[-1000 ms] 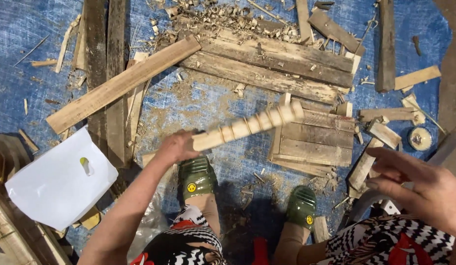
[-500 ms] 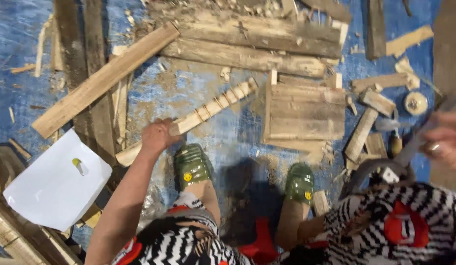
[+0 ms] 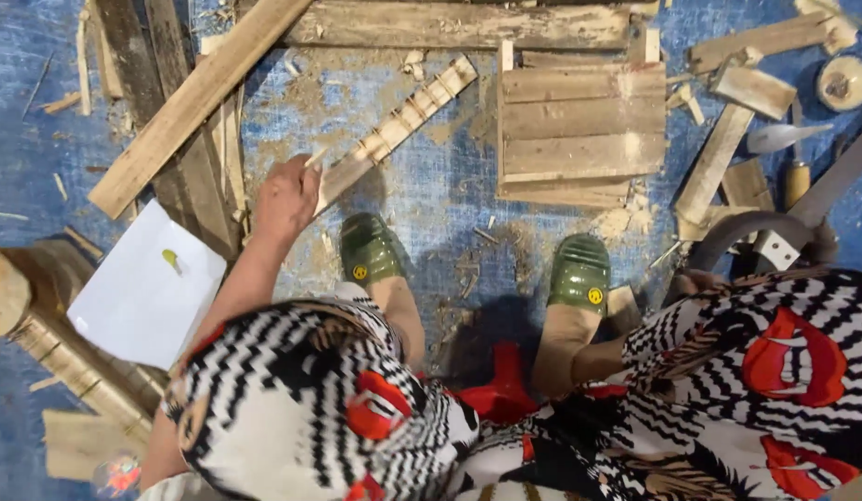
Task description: The person sits on a stool and uses a curved knife to shave and shape small wooden sticks. They pick up sticks from a pile, hold them against a wooden block, and scrape the surface with the knife, then place the shaped pieces back on the floor.
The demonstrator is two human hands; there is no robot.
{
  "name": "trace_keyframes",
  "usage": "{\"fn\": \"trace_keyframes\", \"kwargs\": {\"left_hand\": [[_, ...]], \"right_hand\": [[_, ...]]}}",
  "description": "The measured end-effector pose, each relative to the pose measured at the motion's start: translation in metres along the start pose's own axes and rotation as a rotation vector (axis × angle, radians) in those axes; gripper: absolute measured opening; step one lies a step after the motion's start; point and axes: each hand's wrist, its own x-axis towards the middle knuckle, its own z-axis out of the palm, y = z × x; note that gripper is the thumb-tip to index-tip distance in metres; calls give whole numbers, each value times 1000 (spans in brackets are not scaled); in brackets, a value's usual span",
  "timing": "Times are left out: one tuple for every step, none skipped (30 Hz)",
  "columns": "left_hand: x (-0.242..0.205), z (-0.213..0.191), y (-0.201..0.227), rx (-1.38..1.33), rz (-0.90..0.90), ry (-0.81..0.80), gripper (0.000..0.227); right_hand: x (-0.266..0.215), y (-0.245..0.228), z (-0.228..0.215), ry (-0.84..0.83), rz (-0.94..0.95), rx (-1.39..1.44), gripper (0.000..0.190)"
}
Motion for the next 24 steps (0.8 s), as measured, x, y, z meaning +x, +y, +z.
{"fn": "trace_keyframes", "kwargs": {"left_hand": [[-5, -12, 8, -52, 48, -8, 39], [-3, -20, 9, -41, 48, -6, 39], [0, -29, 11, -28, 86, -19, 41], [6, -35, 17, -20, 133, -33, 42], [-2, -62, 37, -15, 141, -30, 42], [-8, -88, 57, -79, 158, -64, 40], [-15, -115, 79, -143, 175, -99, 40], [-13, -135, 82, -142, 204, -95, 40], [-10, -154, 87, -95, 208, -81, 40], [-5, -172, 94, -48, 218, -70, 40], [-8, -192, 105, -48, 252, -69, 40], [-13, -209, 114, 104, 316, -8, 34], [-17, -227, 123, 251, 380, 58, 29], [-27, -236, 151, 249, 410, 57, 29], [-37, -246, 177, 171, 488, 96, 28], [-49, -259, 202, 96, 559, 137, 29], [-50, -256, 222, 97, 583, 136, 29], [-54, -254, 239, 137, 646, 177, 24], [-58, -251, 254, 177, 710, 218, 20], [-62, -247, 274, 182, 717, 222, 20], [-67, -242, 294, 194, 755, 181, 14], [-73, -236, 312, 206, 791, 135, 11], [-77, -230, 322, 212, 797, 135, 11], [-81, -223, 333, 145, 858, 143, 11]], "right_hand": [[-6, 14, 11, -2, 9, 3, 8], [-13, 27, 30, -1, 14, 9, 8], [-19, 39, 48, 0, 20, 14, 8], [-26, 50, 61, 11, 25, 17, 8], [-32, 61, 79, 21, 29, 20, 8], [-38, 71, 95, 35, 32, 23, 8], [-44, 80, 109, 49, 36, 25, 7], [-49, 83, 122, 81, 40, 29, 7], [-53, 87, 133, 112, 44, 33, 7], [-60, 92, 142, 149, 54, 37, 7], [-66, 100, 149, 186, 64, 41, 7], [-74, 107, 155, 223, 76, 41, 7], [-75, 113, 164, 261, 87, 42, 7], [-83, 103, 169, 288, 97, 45, 7], [-90, 94, 175, 355, 131, -237, 19], [-94, 82, 183, 407, 166, -516, 37], [-100, 71, 183, 425, 179, -510, 37], [-104, 58, 185, 372, 199, -363, 36], [-108, 45, 189, 319, 215, -216, 37], [-103, 35, 192, 325, 216, -207, 37], [-99, 26, 195, 335, 242, -151, 41], [-98, 18, 199, 342, 272, -95, 46], [-90, 20, 202, 345, 276, -88, 46], [-84, 23, 203, 317, 313, -47, 46]]}}
